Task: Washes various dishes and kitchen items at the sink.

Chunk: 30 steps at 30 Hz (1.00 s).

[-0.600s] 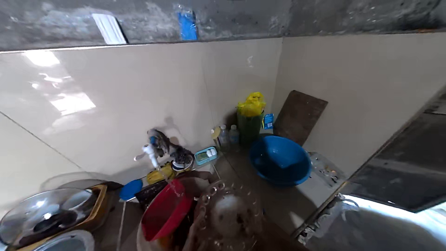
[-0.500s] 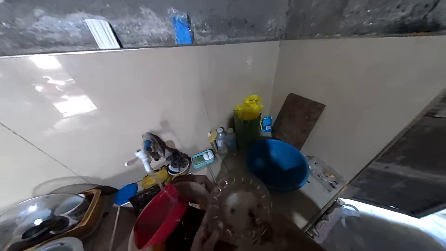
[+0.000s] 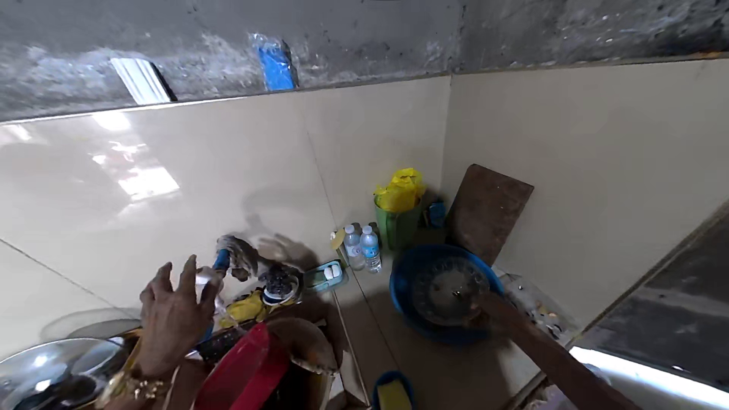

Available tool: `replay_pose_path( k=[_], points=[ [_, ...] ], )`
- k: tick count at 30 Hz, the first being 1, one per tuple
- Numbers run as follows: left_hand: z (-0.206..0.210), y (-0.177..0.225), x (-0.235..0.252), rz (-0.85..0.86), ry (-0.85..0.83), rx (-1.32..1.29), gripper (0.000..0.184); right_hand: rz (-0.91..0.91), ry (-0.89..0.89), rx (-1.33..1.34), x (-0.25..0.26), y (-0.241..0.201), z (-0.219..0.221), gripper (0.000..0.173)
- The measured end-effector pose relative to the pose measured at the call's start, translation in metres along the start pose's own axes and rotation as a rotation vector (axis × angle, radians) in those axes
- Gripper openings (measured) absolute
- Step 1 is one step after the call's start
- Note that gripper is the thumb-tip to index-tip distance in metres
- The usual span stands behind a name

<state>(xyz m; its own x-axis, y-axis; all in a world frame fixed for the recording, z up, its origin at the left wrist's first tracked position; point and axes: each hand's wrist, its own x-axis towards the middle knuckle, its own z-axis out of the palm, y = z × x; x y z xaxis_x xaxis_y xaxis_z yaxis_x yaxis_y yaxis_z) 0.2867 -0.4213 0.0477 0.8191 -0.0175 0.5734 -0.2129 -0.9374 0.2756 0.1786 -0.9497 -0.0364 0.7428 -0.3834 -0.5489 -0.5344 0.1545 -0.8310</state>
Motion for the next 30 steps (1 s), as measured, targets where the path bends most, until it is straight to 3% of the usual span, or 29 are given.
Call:
replay_pose_path(
  k=[3,6,10,14,18,23,25,28,30],
  points=[
    [0.013,-0.024,0.024,-0.114,-0.231,0.078,0.048,0.039,0.027,0.093,0.025,-0.004,-0.008,0.032],
    [0.005,-0.021,0.036,-0.133,-0.295,0.154,0.035,0.063,-0.053,-0.017,0.044,-0.012,-0.021,0.028],
    [-0.002,-0.023,0.040,-0.209,-0.409,0.233,0.031,0.079,0.023,0.042,0.053,-0.008,-0.022,0.028],
    [-0.007,-0.027,0.042,-0.210,-0.370,0.238,0.033,-0.120,0.065,-0.382,0.054,-0.007,-0.017,0.047],
    [-0.010,-0.020,0.045,-0.246,-0.374,0.243,0.030,-0.355,0.051,-0.911,0.060,-0.017,-0.018,0.077],
    [-0.008,-0.021,0.045,-0.284,-0.340,0.254,0.027,-0.559,0.077,-1.277,0.056,-0.030,-0.020,0.096],
    [-0.009,-0.016,0.047,-0.313,-0.357,0.304,0.027,-0.630,0.062,-1.244,0.050,-0.035,-0.025,0.092],
    [-0.020,0.003,0.046,-0.344,-0.390,0.313,0.025,-0.600,0.075,-1.048,0.036,-0.039,-0.028,0.064],
    [-0.020,0.006,0.047,-0.342,-0.402,0.326,0.025,-0.713,0.131,-1.195,0.046,-0.026,-0.031,0.073]
  ],
)
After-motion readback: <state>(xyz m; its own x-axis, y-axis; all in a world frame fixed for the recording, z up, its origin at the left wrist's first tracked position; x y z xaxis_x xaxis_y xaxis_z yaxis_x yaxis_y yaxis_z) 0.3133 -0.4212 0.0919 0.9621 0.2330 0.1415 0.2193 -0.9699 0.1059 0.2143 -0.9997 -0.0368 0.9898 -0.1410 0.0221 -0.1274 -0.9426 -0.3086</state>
